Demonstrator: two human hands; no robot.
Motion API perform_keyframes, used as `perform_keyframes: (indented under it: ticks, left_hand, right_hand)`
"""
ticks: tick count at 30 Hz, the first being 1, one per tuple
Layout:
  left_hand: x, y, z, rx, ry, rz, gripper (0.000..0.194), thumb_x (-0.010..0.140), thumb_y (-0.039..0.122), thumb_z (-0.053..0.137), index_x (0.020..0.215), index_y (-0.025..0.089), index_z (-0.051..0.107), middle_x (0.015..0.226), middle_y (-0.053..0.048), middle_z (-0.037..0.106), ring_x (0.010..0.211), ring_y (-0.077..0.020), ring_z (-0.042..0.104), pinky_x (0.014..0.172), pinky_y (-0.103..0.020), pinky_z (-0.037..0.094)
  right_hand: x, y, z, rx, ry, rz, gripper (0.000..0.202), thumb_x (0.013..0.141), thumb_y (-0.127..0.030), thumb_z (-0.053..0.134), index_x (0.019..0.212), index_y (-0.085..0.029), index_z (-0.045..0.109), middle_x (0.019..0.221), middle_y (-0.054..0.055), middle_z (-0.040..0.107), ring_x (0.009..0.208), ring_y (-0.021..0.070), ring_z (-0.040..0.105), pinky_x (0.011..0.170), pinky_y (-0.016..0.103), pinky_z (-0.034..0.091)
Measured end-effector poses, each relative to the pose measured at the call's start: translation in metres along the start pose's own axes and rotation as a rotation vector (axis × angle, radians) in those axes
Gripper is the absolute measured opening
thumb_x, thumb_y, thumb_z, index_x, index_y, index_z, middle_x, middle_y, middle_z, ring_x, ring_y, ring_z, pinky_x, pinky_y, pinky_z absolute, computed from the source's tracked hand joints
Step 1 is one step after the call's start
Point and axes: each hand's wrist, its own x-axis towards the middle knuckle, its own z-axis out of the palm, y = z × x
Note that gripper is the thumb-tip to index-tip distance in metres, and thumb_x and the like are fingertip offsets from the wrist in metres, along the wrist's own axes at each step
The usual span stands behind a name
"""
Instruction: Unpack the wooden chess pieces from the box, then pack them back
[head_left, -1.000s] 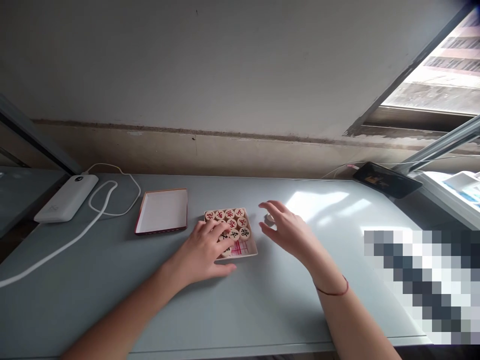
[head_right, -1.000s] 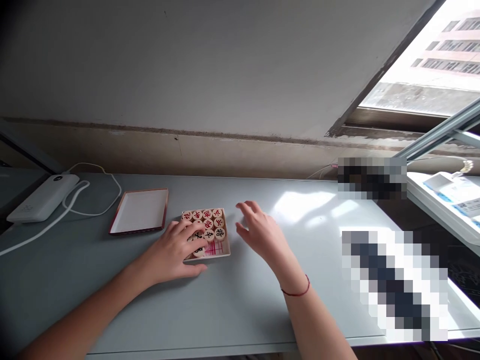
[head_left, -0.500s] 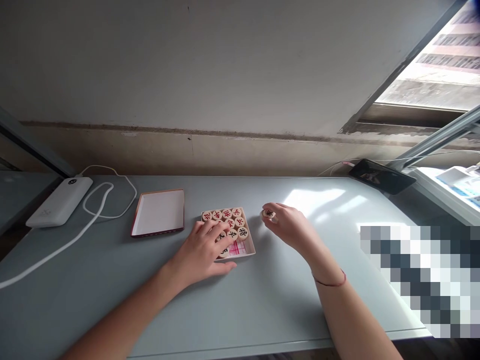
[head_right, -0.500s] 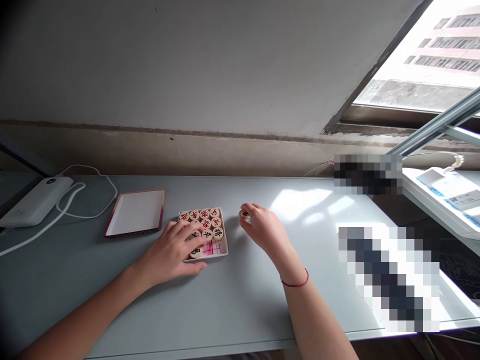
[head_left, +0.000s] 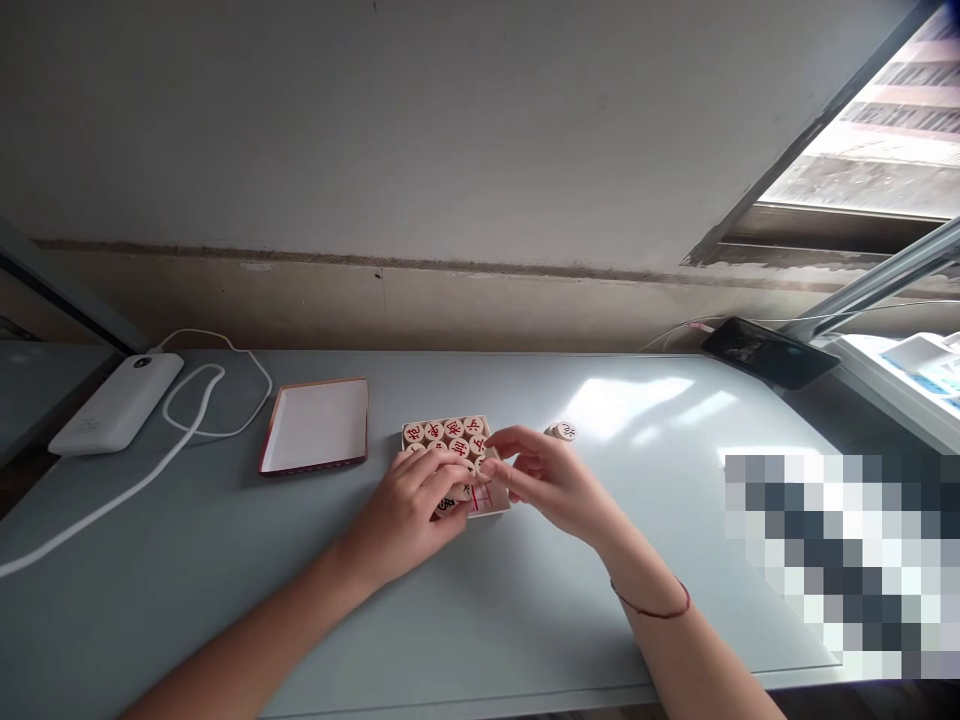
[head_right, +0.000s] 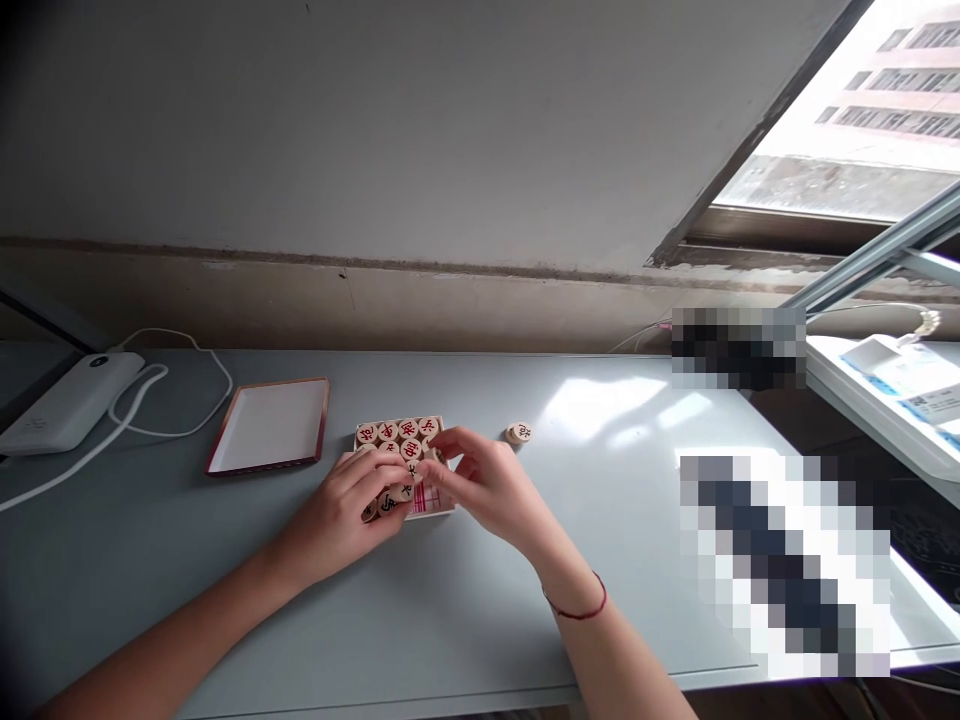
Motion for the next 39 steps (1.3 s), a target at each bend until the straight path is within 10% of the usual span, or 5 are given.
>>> perform_keyframes:
  ticks: [12, 39]
  left_hand:
    - [-0.002, 0.001, 0.01, 0.082, -0.04, 0.0, 0.013, 0.083, 0.021, 0.063, 0.072, 0.019, 0.056, 0.088, 0.001, 0.068, 0.083, -0.0155, 0.06, 0.08, -0.032, 0.037]
    - [-0.005, -0.009, 0.004, 0.242, -0.162, 0.04, 0.027, 0.081, 0.037, 0.064, 0.1, 0.019, 0.055, 0.103, -0.007, 0.062, 0.094, -0.0235, 0.054, 0.082, -0.039, 0.04]
  right_hand:
    - [-0.001, 0.002, -0.008, -0.091, 0.104, -0.029, 0.035, 0.084, -0.05, 0.058, 0.099, -0.019, 0.06, 0.089, 0.005, 0.066, 0.057, 0.0094, 0.056, 0.049, 0.024, 0.047]
    - [-0.007, -0.002, 0.014, -0.702, -0.109, -0.219, 0.011, 0.083, -0.031, 0.066, 0.09, -0.023, 0.066, 0.078, 0.001, 0.062, 0.056, 0.0101, 0.052, 0.051, 0.022, 0.037]
